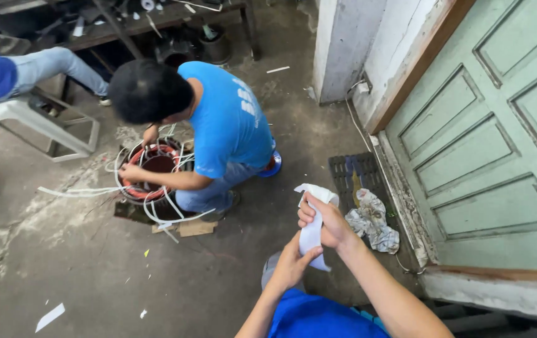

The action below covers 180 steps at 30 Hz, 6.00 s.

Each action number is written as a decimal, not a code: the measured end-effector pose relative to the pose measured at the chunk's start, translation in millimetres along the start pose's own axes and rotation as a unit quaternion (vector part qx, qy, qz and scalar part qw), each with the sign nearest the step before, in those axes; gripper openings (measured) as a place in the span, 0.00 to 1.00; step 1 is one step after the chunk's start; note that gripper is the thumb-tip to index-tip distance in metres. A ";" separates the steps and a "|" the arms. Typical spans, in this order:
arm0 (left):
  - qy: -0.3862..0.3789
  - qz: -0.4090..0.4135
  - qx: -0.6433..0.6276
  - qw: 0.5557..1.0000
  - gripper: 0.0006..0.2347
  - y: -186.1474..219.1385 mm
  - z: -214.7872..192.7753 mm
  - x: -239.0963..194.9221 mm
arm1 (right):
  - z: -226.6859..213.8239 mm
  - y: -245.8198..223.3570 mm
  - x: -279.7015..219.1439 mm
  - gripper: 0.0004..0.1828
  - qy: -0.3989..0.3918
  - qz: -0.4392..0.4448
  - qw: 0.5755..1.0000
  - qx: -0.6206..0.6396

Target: The person walks to a workbench and sits on a low stool. They repeatedly tear off short lengths of white insulation tape by hand and place them on the table next to a disassembled motor. Another person works on the motor windings in the background.

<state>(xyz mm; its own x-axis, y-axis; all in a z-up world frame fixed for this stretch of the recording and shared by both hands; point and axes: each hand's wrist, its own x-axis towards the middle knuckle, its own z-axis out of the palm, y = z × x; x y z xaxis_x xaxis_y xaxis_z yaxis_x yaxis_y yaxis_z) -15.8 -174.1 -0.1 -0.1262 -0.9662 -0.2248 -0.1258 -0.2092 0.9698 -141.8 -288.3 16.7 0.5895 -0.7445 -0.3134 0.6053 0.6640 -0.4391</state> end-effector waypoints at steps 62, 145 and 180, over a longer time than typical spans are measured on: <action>0.359 0.000 -0.287 0.888 0.29 277.9 -600.3 1386.8 | 132.1 -718.1 1277.6 0.19 0.017 0.050 0.436 -0.899; 0.526 -0.356 0.340 0.693 0.20 343.8 -785.4 2176.5 | 132.0 -1085.2 2218.5 0.18 -0.844 0.159 -0.200 -0.471; 0.397 -0.163 -0.427 0.796 0.18 86.3 -561.7 2240.8 | 46.0 -1150.7 2182.7 0.12 -0.723 0.339 -0.054 -0.599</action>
<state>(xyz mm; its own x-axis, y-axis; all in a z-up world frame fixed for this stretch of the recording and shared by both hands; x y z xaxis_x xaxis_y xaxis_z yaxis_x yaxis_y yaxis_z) 243.2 -2441.8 -366.7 0.4814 -0.5590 -0.6751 0.7323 -0.1668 0.6603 472.9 -2674.3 -123.2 0.0790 0.7235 -0.6858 0.3366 -0.6669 -0.6648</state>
